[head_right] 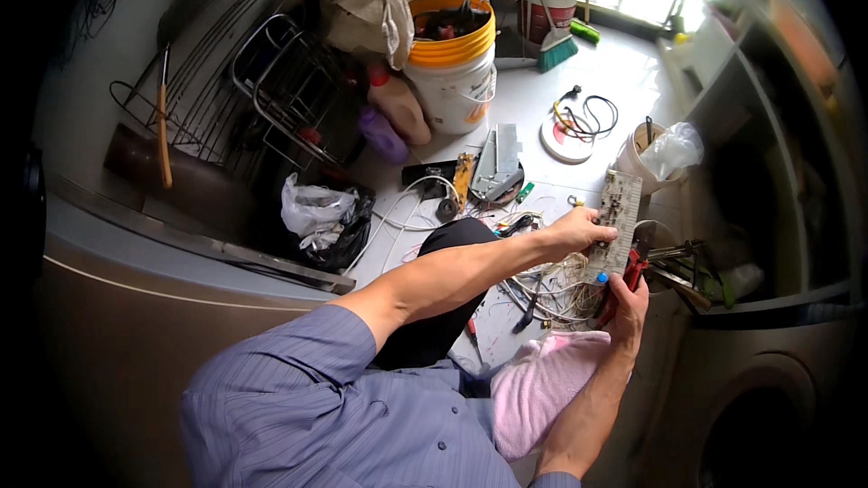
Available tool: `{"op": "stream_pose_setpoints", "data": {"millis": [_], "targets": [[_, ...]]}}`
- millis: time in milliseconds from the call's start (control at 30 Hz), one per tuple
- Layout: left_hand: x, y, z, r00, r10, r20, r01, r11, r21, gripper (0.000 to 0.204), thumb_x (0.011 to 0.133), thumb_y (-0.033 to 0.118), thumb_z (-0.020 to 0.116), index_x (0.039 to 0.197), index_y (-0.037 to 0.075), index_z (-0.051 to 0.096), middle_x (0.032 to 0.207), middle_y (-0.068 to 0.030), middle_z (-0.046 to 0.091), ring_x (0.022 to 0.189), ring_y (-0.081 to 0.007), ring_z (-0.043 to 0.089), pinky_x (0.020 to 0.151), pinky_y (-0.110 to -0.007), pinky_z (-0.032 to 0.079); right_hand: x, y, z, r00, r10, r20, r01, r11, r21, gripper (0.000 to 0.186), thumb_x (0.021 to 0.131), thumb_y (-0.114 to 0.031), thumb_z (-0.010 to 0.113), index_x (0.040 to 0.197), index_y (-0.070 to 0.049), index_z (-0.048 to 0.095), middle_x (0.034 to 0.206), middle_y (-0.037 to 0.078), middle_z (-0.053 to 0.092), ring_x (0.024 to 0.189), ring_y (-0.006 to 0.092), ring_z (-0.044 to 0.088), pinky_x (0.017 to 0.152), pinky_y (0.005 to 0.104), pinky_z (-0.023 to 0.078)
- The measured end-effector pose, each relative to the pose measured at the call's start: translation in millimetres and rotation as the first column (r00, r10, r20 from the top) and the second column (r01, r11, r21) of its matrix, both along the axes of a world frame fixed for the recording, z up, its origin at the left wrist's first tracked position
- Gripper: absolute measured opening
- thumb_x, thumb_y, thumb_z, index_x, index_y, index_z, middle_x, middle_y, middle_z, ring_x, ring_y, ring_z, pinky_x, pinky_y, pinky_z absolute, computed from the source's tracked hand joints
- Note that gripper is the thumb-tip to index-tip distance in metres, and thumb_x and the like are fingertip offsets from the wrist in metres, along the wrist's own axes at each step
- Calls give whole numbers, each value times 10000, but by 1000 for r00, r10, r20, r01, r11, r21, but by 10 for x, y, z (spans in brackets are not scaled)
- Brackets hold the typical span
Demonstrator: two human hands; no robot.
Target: The person uses pliers to strip insulation from wires and manipulate components on a circuit board.
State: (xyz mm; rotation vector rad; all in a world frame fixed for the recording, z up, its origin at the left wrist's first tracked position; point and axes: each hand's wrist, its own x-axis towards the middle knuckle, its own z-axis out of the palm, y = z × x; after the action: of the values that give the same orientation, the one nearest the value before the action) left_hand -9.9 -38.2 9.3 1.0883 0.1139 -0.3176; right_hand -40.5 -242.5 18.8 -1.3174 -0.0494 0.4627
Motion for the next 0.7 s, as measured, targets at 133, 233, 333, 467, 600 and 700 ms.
{"op": "stream_pose_setpoints", "data": {"millis": [133, 233, 333, 467, 600, 700], "targets": [[-21, -152, 88, 997, 74, -4, -75, 996, -39, 203, 936, 165, 699, 1059, 4, 689, 921, -71, 722, 754, -150, 683, 651, -326, 566, 13, -115, -47, 998, -57, 12, 57, 998, 33, 279, 928, -103, 695, 1174, -8, 603, 926, 39, 672, 721, 125, 630, 657, 262, 525], [-38, -171, 56, 996, 92, 4, -91, 991, -97, 208, 907, 160, 726, 1042, 4, 698, 905, -74, 722, 739, -152, 676, 649, -306, 551, -15, -157, -76, 998, -59, 11, 59, 998, 21, 277, 937, -96, 690, 1183, -12, 594, 935, 43, 674, 728, 129, 634, 668, 263, 524], [-59, -211, 61, 989, 142, 33, -142, 990, -13, 212, 878, 131, 714, 1029, -16, 702, 891, -71, 724, 735, -141, 662, 667, -292, 542, -38, -135, -57, 998, -61, 6, 61, 998, 4, 217, 940, -98, 693, 1124, -21, 605, 933, 47, 681, 735, 134, 645, 651, 266, 530], [-52, -248, 93, 977, 170, 131, -186, 975, 119, 230, 854, 102, 686, 1031, -43, 706, 893, -68, 729, 754, -135, 662, 702, -289, 543, -10, -152, -124, 997, -77, -25, 76, 997, -31, 202, 931, -102, 710, 1070, -32, 581, 910, 51, 670, 723, 139, 643, 638, 272, 541], [-144, -222, 316, 956, 171, 237, -247, 907, 341, 287, 821, 184, 689, 1007, -32, 718, 865, -117, 748, 766, -174, 687, 741, -326, 547, -20, -160, -71, 993, -117, -31, 116, 993, -31, 222, 931, -79, 695, 1099, -46, 553, 888, 46, 649, 688, 138, 631, 623, 265, 536], [-173, -190, 302, 929, 206, 308, -325, 853, 408, 298, 791, 201, 683, 977, -29, 719, 841, -173, 738, 770, -248, 707, 746, -368, 548, -22, -124, -73, 994, -100, -36, 99, 995, -19, 221, 931, -77, 688, 1106, -51, 555, 880, 45, 647, 673, 133, 623, 612, 257, 527]]}}
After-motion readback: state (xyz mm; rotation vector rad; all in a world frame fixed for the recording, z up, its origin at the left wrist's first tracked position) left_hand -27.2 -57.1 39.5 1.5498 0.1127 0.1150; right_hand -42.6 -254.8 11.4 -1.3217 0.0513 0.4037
